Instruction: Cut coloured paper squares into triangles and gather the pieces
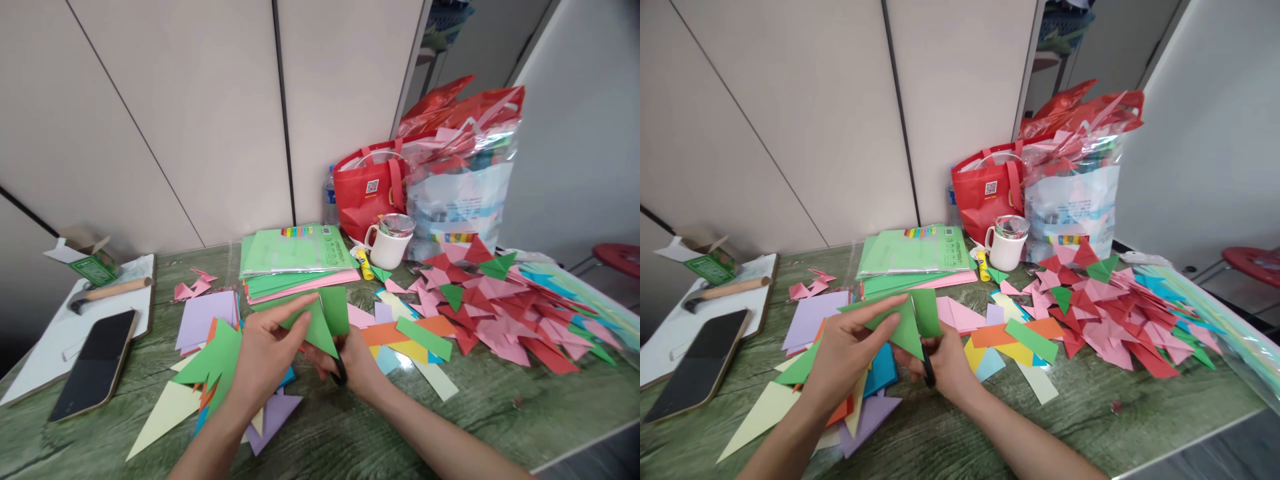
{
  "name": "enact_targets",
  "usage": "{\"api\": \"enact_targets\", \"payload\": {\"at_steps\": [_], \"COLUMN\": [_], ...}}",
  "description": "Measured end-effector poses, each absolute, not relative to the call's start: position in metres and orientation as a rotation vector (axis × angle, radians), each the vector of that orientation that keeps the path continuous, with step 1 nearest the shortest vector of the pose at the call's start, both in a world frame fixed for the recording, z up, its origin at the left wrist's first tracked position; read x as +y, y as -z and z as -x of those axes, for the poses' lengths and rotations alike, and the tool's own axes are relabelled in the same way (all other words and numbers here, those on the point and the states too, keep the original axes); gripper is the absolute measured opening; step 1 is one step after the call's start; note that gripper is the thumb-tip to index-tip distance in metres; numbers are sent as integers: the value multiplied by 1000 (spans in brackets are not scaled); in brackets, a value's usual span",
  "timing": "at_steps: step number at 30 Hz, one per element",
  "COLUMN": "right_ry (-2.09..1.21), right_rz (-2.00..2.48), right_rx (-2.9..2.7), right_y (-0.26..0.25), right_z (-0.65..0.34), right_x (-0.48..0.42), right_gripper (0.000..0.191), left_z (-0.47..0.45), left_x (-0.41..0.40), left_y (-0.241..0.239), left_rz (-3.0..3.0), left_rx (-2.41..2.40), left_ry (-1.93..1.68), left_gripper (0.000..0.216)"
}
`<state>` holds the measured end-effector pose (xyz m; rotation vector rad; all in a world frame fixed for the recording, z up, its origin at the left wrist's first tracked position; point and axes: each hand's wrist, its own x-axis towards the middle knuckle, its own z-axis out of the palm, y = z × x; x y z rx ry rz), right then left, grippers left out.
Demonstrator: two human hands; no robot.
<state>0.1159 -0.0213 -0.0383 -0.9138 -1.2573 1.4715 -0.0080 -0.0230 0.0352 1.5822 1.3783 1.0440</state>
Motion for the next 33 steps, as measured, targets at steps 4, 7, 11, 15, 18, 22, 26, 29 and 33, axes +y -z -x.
{"api": "enact_targets", "payload": {"at_steps": [4, 7, 11, 15, 18, 22, 26, 29, 33], "right_ry": [-1440, -1430, -1419, -1398, -1389, -1395, -1419, -1414, -1390], "right_rz": [904, 874, 887, 889, 899, 884, 878, 916, 943], "right_rx": [-1234, -1232, -1217, -1211, -1180, -1163, -1141, -1160, -1206], "right_y": [31, 28, 30, 31, 32, 35, 36, 36, 38], "right_z": [-114, -114, -114, -114, -114, -113, -113, -113, -115], "right_x": [-22, -22, -22, -22, -22, -22, -21, -21, -21], "right_gripper": [38, 36, 26, 19, 19, 18, 16, 17, 16], "left_z": [10, 9, 7, 5, 5, 6, 6, 6, 5], "left_x": [-21, -20, -21, -23, -23, -22, -23, -24, -24], "left_y": [-31, -32, -36, -38, -38, -37, -36, -36, -37], "left_rz": [-1612, -1619, -1581, -1545, -1557, -1520, -1487, -1474, -1449], "left_rx": [1388, 1394, 1344, 1279, 1268, 1251, 1239, 1242, 1219], "left_ry": [-1049, -1063, -1025, -1000, -989, -969, -946, -947, -987], "left_gripper": [25, 22, 22, 25, 25, 26, 28, 28, 25]}}
